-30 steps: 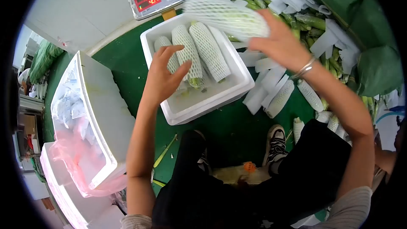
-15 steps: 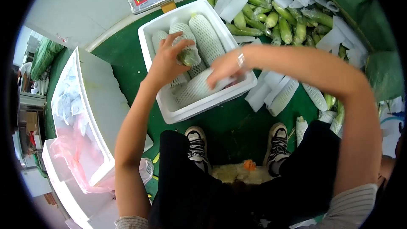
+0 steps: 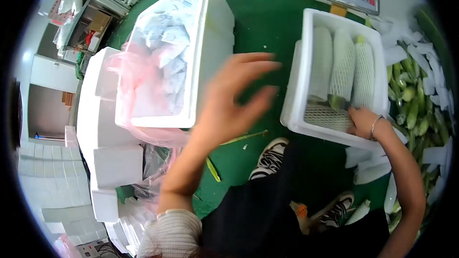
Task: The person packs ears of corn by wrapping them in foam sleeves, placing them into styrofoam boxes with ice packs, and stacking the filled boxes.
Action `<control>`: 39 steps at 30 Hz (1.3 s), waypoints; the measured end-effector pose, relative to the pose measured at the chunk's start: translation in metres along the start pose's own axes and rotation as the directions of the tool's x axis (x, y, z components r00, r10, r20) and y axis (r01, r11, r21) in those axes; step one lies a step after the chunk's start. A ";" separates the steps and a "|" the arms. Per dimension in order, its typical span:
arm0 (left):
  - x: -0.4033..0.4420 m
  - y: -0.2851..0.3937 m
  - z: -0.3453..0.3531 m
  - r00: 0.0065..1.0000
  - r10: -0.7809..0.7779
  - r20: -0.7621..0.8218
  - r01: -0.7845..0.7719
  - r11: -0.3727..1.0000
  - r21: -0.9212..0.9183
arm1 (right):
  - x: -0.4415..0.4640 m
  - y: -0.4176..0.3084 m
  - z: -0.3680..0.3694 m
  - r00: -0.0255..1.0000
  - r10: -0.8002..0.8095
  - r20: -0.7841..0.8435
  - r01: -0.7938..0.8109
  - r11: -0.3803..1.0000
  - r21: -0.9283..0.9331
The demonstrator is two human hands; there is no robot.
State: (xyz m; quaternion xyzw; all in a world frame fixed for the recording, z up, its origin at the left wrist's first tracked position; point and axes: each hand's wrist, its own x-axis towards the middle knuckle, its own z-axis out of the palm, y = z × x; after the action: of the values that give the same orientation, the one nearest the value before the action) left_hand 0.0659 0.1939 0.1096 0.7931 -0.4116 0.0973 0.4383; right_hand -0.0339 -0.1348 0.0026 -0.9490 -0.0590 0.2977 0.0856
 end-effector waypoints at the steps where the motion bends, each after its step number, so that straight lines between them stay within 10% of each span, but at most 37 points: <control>1: -0.008 -0.005 -0.036 0.995 -0.054 -0.082 0.057 0.998 0.034 | 0.007 0.000 -0.006 1.000 -0.014 -0.018 0.014 1.000 -0.001; 3: -0.031 -0.032 -0.099 0.952 -0.226 -0.206 0.271 0.935 0.227 | 0.010 -0.007 -0.024 0.976 0.022 0.217 -0.019 1.000 -0.016; 6: -0.045 -0.116 -0.172 0.854 -0.489 -0.180 0.519 0.767 0.377 | -0.019 -0.029 -0.050 0.996 0.090 -0.007 -0.083 0.943 0.322; 9: -0.037 -0.243 -0.201 0.936 -0.298 -0.190 0.336 0.584 0.739 | -0.040 -0.050 -0.064 0.956 0.169 -0.241 -0.025 0.863 0.505; 12: 0.013 -0.349 -0.198 0.848 -0.424 -0.319 0.519 0.540 0.663 | -0.052 -0.045 -0.063 0.909 0.259 -0.328 -0.023 0.815 0.579; 14: 0.043 -0.411 -0.207 0.468 -0.824 -0.320 0.830 0.286 0.479 | -0.067 -0.038 -0.063 0.909 0.300 -0.290 -0.118 0.852 0.511; 20: 0.065 -0.396 -0.168 0.149 -0.974 -0.172 0.974 0.175 -0.145 | -0.139 -0.003 -0.030 0.765 0.608 -0.211 -0.373 0.686 0.625; 23: 0.083 -0.376 -0.173 -0.064 -0.990 -0.127 0.998 -0.063 -0.012 | -0.155 0.000 -0.007 0.693 0.710 -0.122 -0.306 0.444 0.842; 27: 0.008 -0.472 -0.197 0.600 -0.787 0.146 0.799 0.598 -0.064 | -0.160 -0.022 -0.015 0.770 0.600 -0.215 -0.380 0.703 0.601; 28: 0.022 -0.432 -0.187 0.330 -0.941 0.080 0.939 0.318 -0.129 | -0.165 -0.028 -0.016 0.778 0.590 -0.215 -0.352 0.693 0.629; 30: 0.007 -0.429 -0.201 0.626 -0.768 0.135 0.772 0.635 0.028 | -0.182 -0.042 -0.024 0.810 0.540 -0.229 -0.319 0.733 0.600; 31: 0.013 -0.409 -0.204 0.421 -0.905 0.054 0.906 0.419 -0.056 | -0.193 -0.047 -0.024 0.791 0.567 -0.229 -0.332 0.712 0.618; 34: 0.022 -0.289 -0.223 0.536 -0.844 0.009 0.840 0.533 -0.099 | -0.226 -0.056 -0.019 0.767 0.600 -0.226 -0.327 0.669 0.667; 37: 0.052 -0.189 -0.228 0.835 -0.518 0.184 0.534 0.844 -0.049 | -0.245 -0.053 -0.005 0.775 0.602 -0.191 -0.255 0.575 0.778; 39: 0.091 -0.122 -0.198 0.837 -0.362 0.411 0.378 0.925 0.045 | -0.249 -0.048 0.006 0.827 0.538 -0.160 -0.181 0.525 0.832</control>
State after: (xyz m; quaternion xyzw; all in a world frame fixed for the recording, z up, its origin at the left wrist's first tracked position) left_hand 0.2548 0.3296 0.1995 0.8515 -0.3352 -0.1664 0.3673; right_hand -0.2440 -0.1275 0.1453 -0.8415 0.2987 0.1035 0.4381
